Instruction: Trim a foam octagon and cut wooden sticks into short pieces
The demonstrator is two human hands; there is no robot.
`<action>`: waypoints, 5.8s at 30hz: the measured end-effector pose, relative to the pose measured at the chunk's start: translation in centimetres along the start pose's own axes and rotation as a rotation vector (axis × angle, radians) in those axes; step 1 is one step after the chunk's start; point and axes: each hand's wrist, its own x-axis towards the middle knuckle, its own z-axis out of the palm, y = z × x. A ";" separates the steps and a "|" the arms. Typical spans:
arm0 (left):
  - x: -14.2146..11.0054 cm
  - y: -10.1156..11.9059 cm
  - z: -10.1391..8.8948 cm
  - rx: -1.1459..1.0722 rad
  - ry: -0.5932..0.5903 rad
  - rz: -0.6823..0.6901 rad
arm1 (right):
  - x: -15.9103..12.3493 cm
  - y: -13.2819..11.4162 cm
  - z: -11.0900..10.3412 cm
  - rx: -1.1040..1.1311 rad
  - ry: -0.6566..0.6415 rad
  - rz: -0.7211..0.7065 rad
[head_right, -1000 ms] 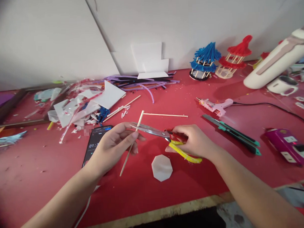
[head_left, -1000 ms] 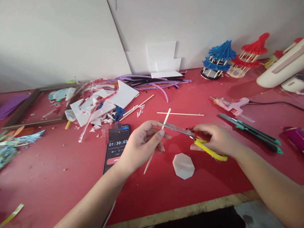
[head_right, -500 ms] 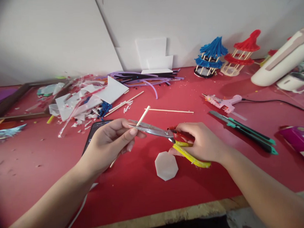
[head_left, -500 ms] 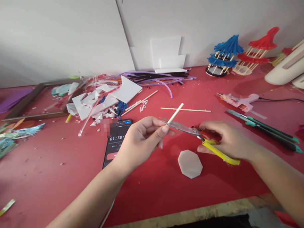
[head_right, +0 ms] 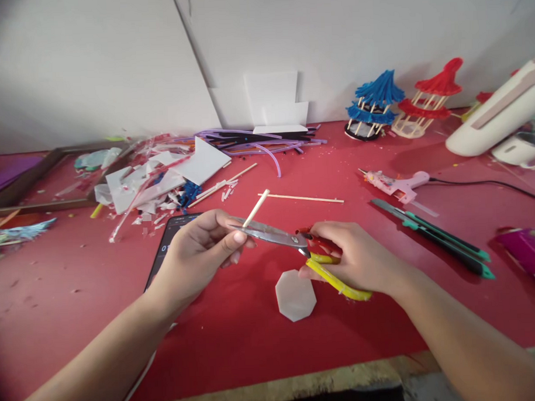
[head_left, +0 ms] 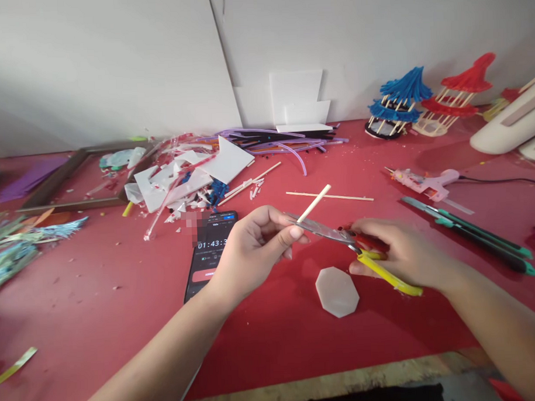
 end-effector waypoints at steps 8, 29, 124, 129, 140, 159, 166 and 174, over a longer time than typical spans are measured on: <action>0.0 -0.4 -0.3 -0.054 -0.009 -0.029 | 0.0 -0.3 0.1 0.030 -0.002 0.001; 1.2 0.3 1.4 0.079 -0.035 0.072 | 0.3 2.0 0.0 0.035 0.130 0.057; 0.8 0.3 0.9 0.088 -0.179 0.155 | -0.4 1.2 0.7 0.064 0.180 -0.058; 0.8 0.5 0.9 0.110 -0.161 0.150 | -0.4 1.2 0.5 0.031 0.174 -0.091; 0.7 0.8 1.0 0.122 -0.127 0.118 | -0.4 1.1 0.3 -0.046 0.186 -0.122; 0.7 0.7 1.0 0.123 -0.104 0.099 | -0.3 0.7 0.5 0.042 0.122 -0.084; 0.6 0.8 1.2 0.133 -0.098 0.054 | -0.6 0.4 0.5 0.091 0.106 0.006; 1.0 2.1 0.8 0.319 -0.084 0.084 | -0.4 0.8 1.1 0.029 0.260 0.036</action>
